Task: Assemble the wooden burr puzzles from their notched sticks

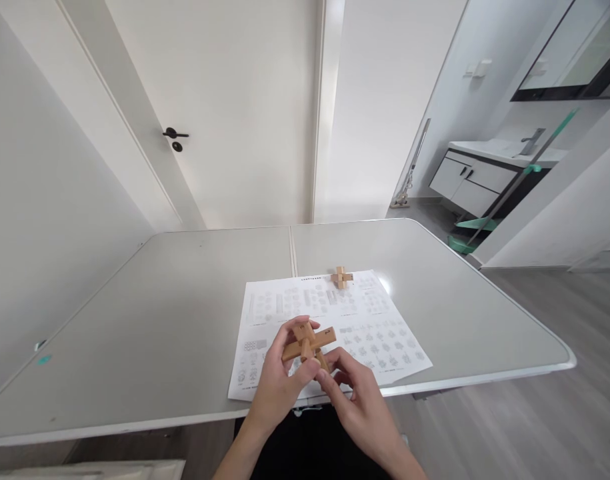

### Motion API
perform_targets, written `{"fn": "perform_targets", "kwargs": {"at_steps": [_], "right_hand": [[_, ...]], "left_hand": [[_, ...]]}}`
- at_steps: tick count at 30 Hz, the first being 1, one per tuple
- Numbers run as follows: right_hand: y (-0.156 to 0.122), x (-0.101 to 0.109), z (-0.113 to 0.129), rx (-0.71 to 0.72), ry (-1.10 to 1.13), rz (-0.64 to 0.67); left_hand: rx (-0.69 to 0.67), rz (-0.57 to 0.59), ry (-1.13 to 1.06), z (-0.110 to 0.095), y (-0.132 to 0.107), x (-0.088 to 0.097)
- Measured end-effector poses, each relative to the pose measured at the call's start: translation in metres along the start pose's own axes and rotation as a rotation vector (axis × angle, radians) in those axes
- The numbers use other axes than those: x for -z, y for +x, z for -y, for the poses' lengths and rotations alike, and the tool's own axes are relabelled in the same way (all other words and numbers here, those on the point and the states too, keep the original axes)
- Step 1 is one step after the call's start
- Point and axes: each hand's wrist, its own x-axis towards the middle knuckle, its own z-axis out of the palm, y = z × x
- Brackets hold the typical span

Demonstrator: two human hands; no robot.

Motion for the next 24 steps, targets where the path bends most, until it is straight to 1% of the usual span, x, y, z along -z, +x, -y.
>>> {"fn": "perform_targets", "kwargs": {"at_steps": [4, 8, 12, 16, 20, 24], "right_hand": [[-0.002, 0.001, 0.002, 0.016, 0.022, 0.000], [-0.005, 0.002, 0.005, -0.007, 0.048, 0.010], [-0.007, 0.004, 0.006, 0.007, 0.057, -0.002], [-0.009, 0.007, 0.002, 0.040, 0.007, -0.014], [-0.011, 0.009, -0.005, 0.069, -0.033, 0.016], [-0.009, 0.014, -0.006, 0.091, -0.094, 0.016]], "left_hand": [[0.011, 0.011, -0.004, -0.002, 0.000, -0.001], [0.027, 0.028, 0.027, -0.005, 0.000, -0.002], [0.010, 0.035, 0.018, -0.005, 0.003, -0.002], [0.011, 0.091, 0.008, -0.007, 0.006, -0.002], [0.040, 0.146, 0.067, -0.015, 0.011, -0.001], [0.090, 0.173, 0.163, -0.026, 0.018, 0.003]]}}
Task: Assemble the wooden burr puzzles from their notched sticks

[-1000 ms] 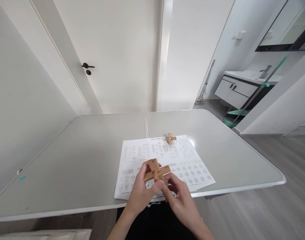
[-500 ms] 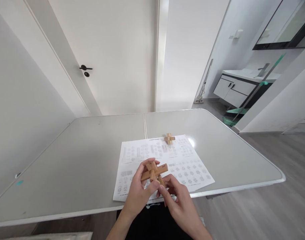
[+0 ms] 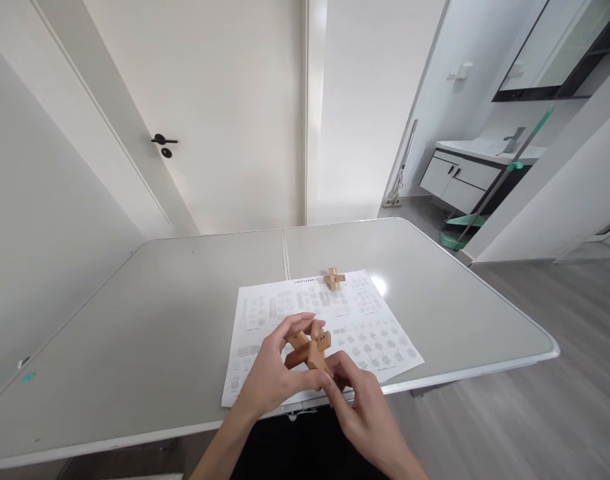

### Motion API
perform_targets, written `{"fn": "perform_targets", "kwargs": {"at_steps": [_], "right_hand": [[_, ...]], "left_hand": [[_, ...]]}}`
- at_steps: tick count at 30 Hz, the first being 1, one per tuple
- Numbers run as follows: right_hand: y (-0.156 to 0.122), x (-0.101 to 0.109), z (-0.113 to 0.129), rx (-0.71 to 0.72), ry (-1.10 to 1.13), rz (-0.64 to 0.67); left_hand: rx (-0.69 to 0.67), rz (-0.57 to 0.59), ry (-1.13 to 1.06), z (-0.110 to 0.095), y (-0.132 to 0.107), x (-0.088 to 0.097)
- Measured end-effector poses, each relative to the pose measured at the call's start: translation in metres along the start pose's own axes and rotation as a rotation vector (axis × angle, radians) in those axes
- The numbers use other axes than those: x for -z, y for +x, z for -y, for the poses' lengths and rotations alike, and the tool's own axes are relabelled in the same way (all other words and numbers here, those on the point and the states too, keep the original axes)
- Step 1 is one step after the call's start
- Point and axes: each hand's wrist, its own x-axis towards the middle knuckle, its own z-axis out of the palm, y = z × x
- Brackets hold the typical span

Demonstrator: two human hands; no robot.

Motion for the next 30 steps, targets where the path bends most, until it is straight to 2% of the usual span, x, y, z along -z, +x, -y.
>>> {"fn": "perform_targets", "kwargs": {"at_steps": [4, 7, 9, 12, 13, 15, 16, 18, 21, 24, 30], "right_hand": [[0.004, 0.004, 0.002, 0.027, -0.068, 0.027], [0.004, 0.003, 0.002, 0.025, -0.101, 0.048], [0.004, 0.001, 0.000, 0.012, -0.106, 0.056], [0.003, 0.000, -0.003, -0.028, -0.080, 0.054], [0.003, 0.001, -0.004, -0.049, -0.065, 0.050], [0.004, 0.003, -0.007, -0.093, -0.028, 0.035], [0.005, 0.004, -0.009, -0.113, -0.005, 0.028], [0.007, 0.007, -0.011, -0.140, 0.046, 0.015], [0.009, 0.010, -0.012, -0.161, 0.107, -0.001], [0.011, 0.012, -0.009, -0.173, 0.133, -0.012], [0.014, 0.010, -0.009, -0.175, 0.155, 0.004]], "left_hand": [[-0.007, 0.033, 0.051, -0.009, 0.007, 0.004], [-0.080, 0.023, 0.042, -0.015, 0.016, 0.007], [-0.183, -0.043, 0.034, -0.018, 0.024, 0.012], [-0.305, -0.228, 0.128, -0.016, 0.037, 0.031], [-0.297, -0.304, 0.217, -0.012, 0.040, 0.040], [-0.169, -0.437, 0.436, 0.000, 0.045, 0.059], [-0.098, -0.471, 0.530, 0.009, 0.046, 0.069], [-0.051, -0.502, 0.702, 0.028, 0.045, 0.087], [-0.098, -0.526, 0.895, 0.052, 0.042, 0.108], [-0.123, -0.538, 1.001, 0.067, 0.040, 0.120], [-0.205, -0.442, 1.181, 0.086, 0.044, 0.133]]}}
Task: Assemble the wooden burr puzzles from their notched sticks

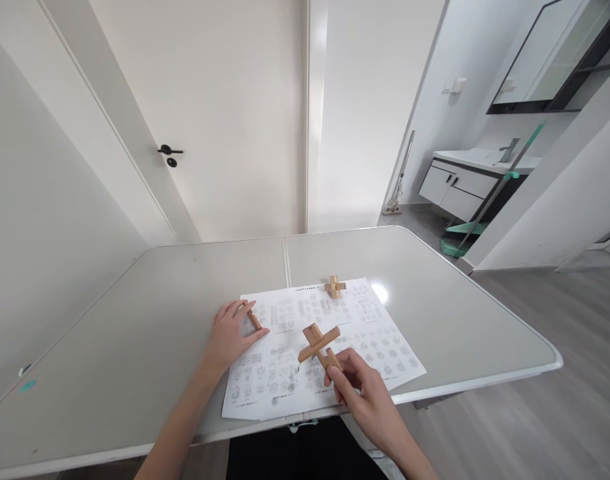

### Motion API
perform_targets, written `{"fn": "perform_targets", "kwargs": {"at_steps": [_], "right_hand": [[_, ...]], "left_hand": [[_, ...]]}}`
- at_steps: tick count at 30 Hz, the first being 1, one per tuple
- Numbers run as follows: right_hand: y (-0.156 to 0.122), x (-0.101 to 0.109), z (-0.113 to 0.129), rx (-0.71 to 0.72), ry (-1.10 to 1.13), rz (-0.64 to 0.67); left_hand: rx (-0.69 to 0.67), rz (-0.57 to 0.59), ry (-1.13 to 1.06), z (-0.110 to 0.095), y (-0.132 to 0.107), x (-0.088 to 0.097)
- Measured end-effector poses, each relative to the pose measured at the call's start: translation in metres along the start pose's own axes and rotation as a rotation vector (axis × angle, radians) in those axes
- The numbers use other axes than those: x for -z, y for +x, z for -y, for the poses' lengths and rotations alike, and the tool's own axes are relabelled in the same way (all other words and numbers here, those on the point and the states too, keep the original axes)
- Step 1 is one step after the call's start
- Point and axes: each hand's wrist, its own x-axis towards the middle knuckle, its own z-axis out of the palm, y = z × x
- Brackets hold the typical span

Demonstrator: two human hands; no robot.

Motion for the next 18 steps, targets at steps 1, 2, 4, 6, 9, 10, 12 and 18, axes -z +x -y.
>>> {"fn": "perform_targets", "kwargs": {"at_steps": [1, 2, 4, 6, 9, 10, 12, 18], "right_hand": [[0.000, 0.000, 0.000, 0.000, 0.001, -0.001], [0.001, 0.000, 0.000, 0.000, 0.001, -0.001], [0.001, 0.000, 0.000, -0.004, -0.001, 0.000], [0.000, 0.000, 0.000, -0.009, -0.006, 0.005], [-0.001, 0.001, 0.000, -0.009, -0.012, 0.006], [-0.001, 0.001, 0.000, -0.007, -0.011, 0.005], [-0.002, 0.002, 0.000, -0.006, -0.004, 0.003], [-0.002, 0.003, 0.001, -0.014, 0.033, 0.005]], "left_hand": [[-0.006, 0.002, 0.010, 0.002, 0.000, -0.003], [-0.011, 0.004, 0.015, 0.003, 0.001, -0.006], [-0.024, 0.007, 0.015, 0.005, 0.002, -0.011], [-0.037, 0.009, 0.014, 0.008, 0.004, -0.016], [-0.019, 0.027, 0.015, 0.012, 0.010, -0.021], [-0.008, 0.035, 0.013, 0.012, 0.012, -0.020], [0.004, 0.042, -0.013, 0.008, 0.014, -0.015], [0.064, 0.234, -0.467, -0.066, 0.005, 0.029]]}}
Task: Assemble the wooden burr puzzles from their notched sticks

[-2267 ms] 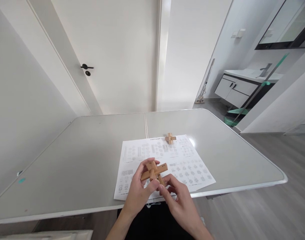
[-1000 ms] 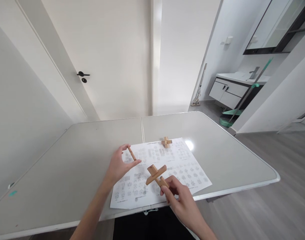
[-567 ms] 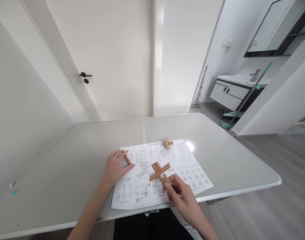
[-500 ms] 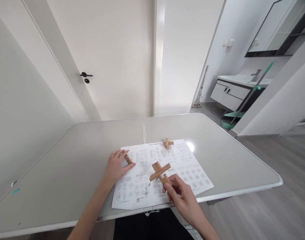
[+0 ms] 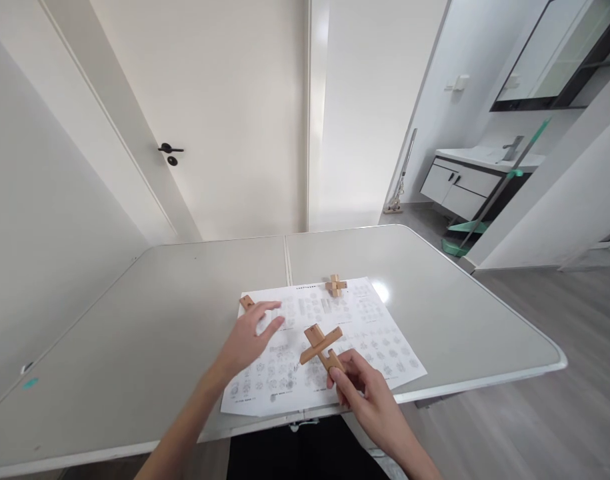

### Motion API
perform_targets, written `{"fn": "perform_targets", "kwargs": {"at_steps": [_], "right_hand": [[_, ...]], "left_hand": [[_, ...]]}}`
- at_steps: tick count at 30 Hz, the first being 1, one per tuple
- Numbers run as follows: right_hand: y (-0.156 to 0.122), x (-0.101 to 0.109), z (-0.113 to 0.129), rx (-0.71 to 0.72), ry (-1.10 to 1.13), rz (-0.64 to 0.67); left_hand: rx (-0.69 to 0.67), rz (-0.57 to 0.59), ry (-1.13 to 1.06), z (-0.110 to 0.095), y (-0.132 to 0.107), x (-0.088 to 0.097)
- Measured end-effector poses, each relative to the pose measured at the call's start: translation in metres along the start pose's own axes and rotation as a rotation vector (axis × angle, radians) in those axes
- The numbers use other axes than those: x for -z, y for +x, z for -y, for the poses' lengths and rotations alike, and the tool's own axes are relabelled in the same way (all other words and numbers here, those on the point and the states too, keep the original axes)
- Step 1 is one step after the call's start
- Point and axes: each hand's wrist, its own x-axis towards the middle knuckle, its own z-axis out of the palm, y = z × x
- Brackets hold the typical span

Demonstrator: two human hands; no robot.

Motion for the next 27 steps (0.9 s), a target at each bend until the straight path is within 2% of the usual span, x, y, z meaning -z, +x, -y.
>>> {"fn": "perform_targets", "kwargs": {"at_steps": [3, 5, 10, 12, 20, 27], "right_hand": [[-0.001, -0.001, 0.000, 0.014, -0.008, 0.000], [-0.002, -0.002, -0.001, 0.024, -0.013, 0.011], [-0.004, -0.001, -0.003, 0.032, 0.001, 0.041], [-0.004, -0.001, -0.003, 0.032, 0.027, 0.057], [-0.004, 0.001, 0.001, 0.029, 0.015, 0.066], [-0.007, 0.004, 0.001, 0.041, 0.005, 0.080]], "left_hand": [[0.036, 0.191, -0.243, -0.042, -0.011, -0.007], [0.043, 0.274, -0.384, -0.057, -0.013, -0.015], [0.117, 0.522, -0.819, -0.066, -0.009, -0.030], [0.129, 0.587, -0.934, -0.068, -0.008, -0.033], [0.275, 0.617, -1.185, -0.064, -0.011, -0.038], [0.293, 0.606, -1.166, -0.068, -0.013, -0.033]]}}
